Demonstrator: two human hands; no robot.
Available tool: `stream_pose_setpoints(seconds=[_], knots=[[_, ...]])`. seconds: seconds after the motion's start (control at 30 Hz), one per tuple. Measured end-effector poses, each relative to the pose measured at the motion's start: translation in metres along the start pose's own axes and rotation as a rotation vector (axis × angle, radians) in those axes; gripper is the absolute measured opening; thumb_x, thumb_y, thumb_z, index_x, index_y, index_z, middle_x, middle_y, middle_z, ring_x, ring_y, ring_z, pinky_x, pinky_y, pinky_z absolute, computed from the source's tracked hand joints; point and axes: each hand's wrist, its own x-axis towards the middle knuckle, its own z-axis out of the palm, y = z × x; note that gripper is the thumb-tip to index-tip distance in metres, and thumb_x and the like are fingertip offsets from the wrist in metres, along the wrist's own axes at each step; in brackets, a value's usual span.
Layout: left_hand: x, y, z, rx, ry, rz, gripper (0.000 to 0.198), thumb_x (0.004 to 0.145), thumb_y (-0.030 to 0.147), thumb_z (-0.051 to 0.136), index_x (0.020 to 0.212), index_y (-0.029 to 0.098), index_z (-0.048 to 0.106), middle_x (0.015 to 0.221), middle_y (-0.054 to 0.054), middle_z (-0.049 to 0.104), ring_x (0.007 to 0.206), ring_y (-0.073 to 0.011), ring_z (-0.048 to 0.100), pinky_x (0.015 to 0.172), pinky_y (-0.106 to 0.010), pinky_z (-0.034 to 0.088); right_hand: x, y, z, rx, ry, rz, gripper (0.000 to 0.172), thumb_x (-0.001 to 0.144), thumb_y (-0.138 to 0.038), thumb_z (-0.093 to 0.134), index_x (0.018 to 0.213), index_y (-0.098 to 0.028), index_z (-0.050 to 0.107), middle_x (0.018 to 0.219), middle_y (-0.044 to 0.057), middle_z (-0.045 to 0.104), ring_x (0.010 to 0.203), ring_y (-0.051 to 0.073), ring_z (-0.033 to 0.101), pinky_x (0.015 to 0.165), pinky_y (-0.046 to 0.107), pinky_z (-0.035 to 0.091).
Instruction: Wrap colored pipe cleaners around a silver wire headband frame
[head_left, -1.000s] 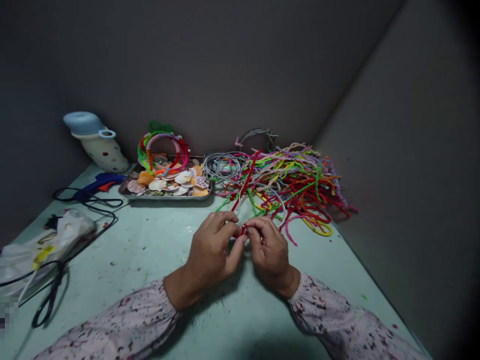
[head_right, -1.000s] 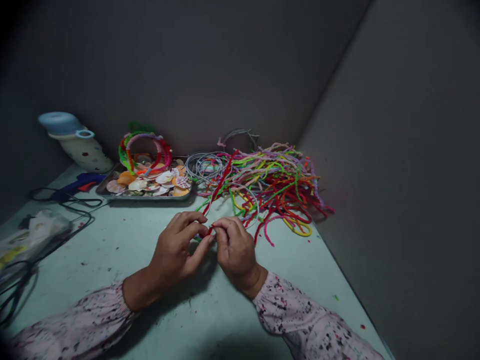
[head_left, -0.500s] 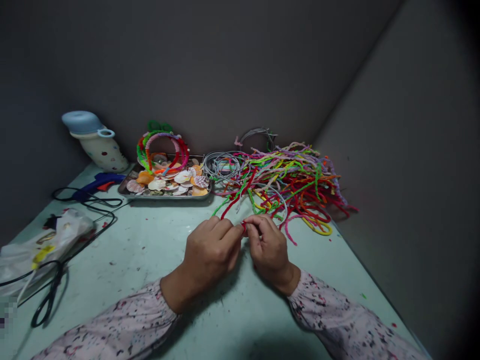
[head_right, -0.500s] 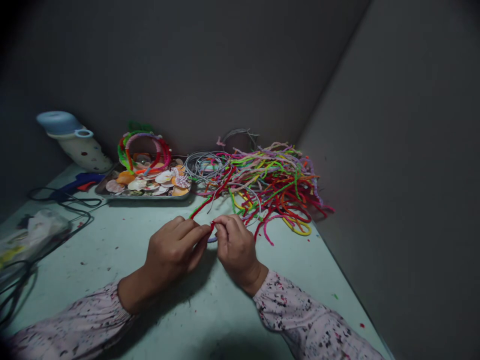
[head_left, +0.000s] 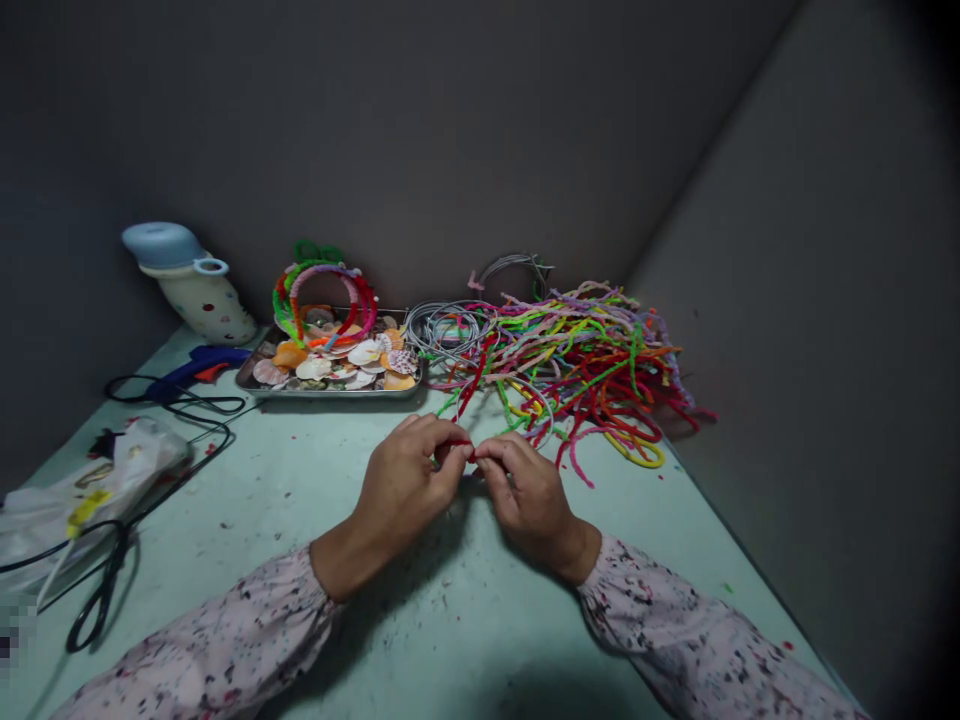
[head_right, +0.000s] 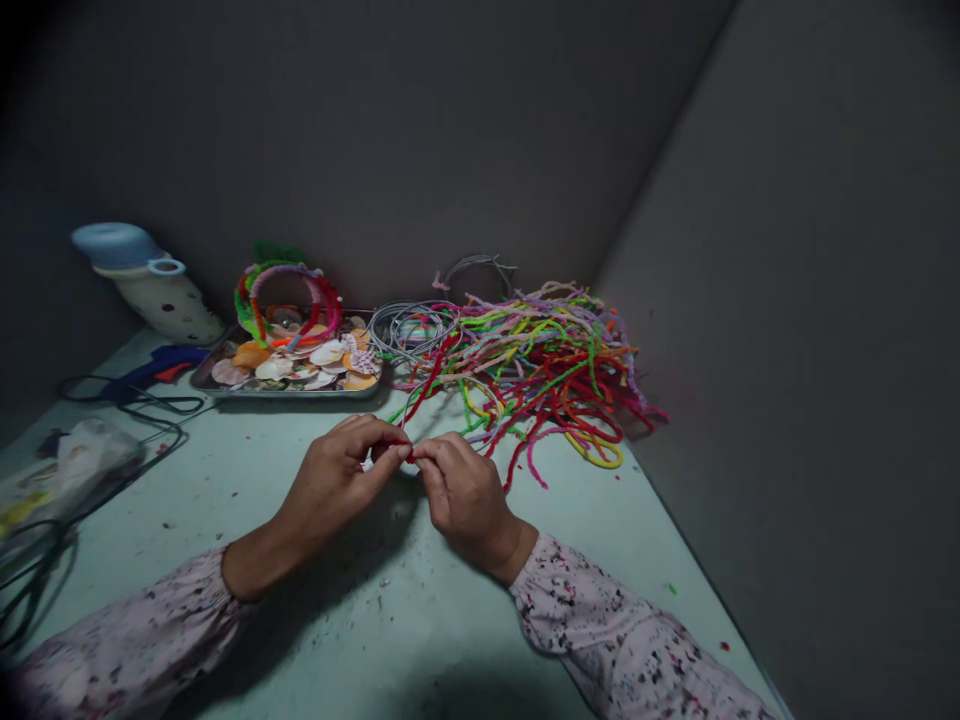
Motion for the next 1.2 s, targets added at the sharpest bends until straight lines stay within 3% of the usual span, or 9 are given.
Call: stream_pose_setpoints(seconds=[0.2,0.33,0.7,0.9,1.2], knots=[[0.006,0.002,-0.002,-0.34,-0.142,-0.268,0.012,0.081,0.023,0.057,0.077,0.017,0.067,0.066,0.002,0.061,0.063,-0.0124,0.053,0.059,-0.024,0.039,-0.002,0.0,0.0,0.111,0.026,0.07,0.014,0.091,-0.012,0.049,0.098,-0.019,0.058,0.086,0.004,0.06,0.08,0.015,0.059,0.072,0.029,0.048],[0.007,0.003,0.0,-0.488,-0.157,-0.345,0.011,0.079,0.023,0.058,0.076,0.016,0.065,0.062,0.004,0.058,0.06,-0.0108,0.05,0.057,-0.022,0.037,-0.004,-0.002,0.002,0.136,0.061,0.16,0.012,0.091,-0.015,0.049,0.097,-0.02,0.059,0.086,0.003,0.06,0.078,0.015,0.059,0.071,0.029,0.049],[0.001,0.003,0.01,-0.573,-0.152,-0.331,0.014,0.081,0.024,0.056,0.078,0.017,0.068,0.074,-0.002,0.067,0.073,-0.0157,0.06,0.068,-0.028,0.046,-0.003,-0.003,0.003,0.148,0.15,0.195,0.013,0.092,-0.016,0.049,0.098,-0.021,0.059,0.084,0.002,0.058,0.075,0.014,0.059,0.069,0.029,0.049],[-0.006,0.005,0.014,-0.427,-0.097,-0.247,0.016,0.084,0.025,0.057,0.084,0.018,0.071,0.082,-0.003,0.069,0.078,-0.0168,0.062,0.071,-0.029,0.047,-0.001,-0.005,0.003,0.077,0.173,0.168,0.017,0.091,-0.015,0.049,0.102,-0.022,0.061,0.087,0.003,0.06,0.082,0.017,0.059,0.07,0.03,0.049],[-0.007,0.009,0.011,-0.151,-0.029,-0.102,0.013,0.082,0.022,0.061,0.092,0.019,0.068,0.088,-0.003,0.063,0.082,-0.0163,0.058,0.07,-0.028,0.046,0.002,-0.005,-0.002,0.022,0.104,0.131,0.016,0.091,-0.012,0.046,0.098,-0.021,0.057,0.087,0.004,0.058,0.083,0.017,0.056,0.073,0.031,0.047]])
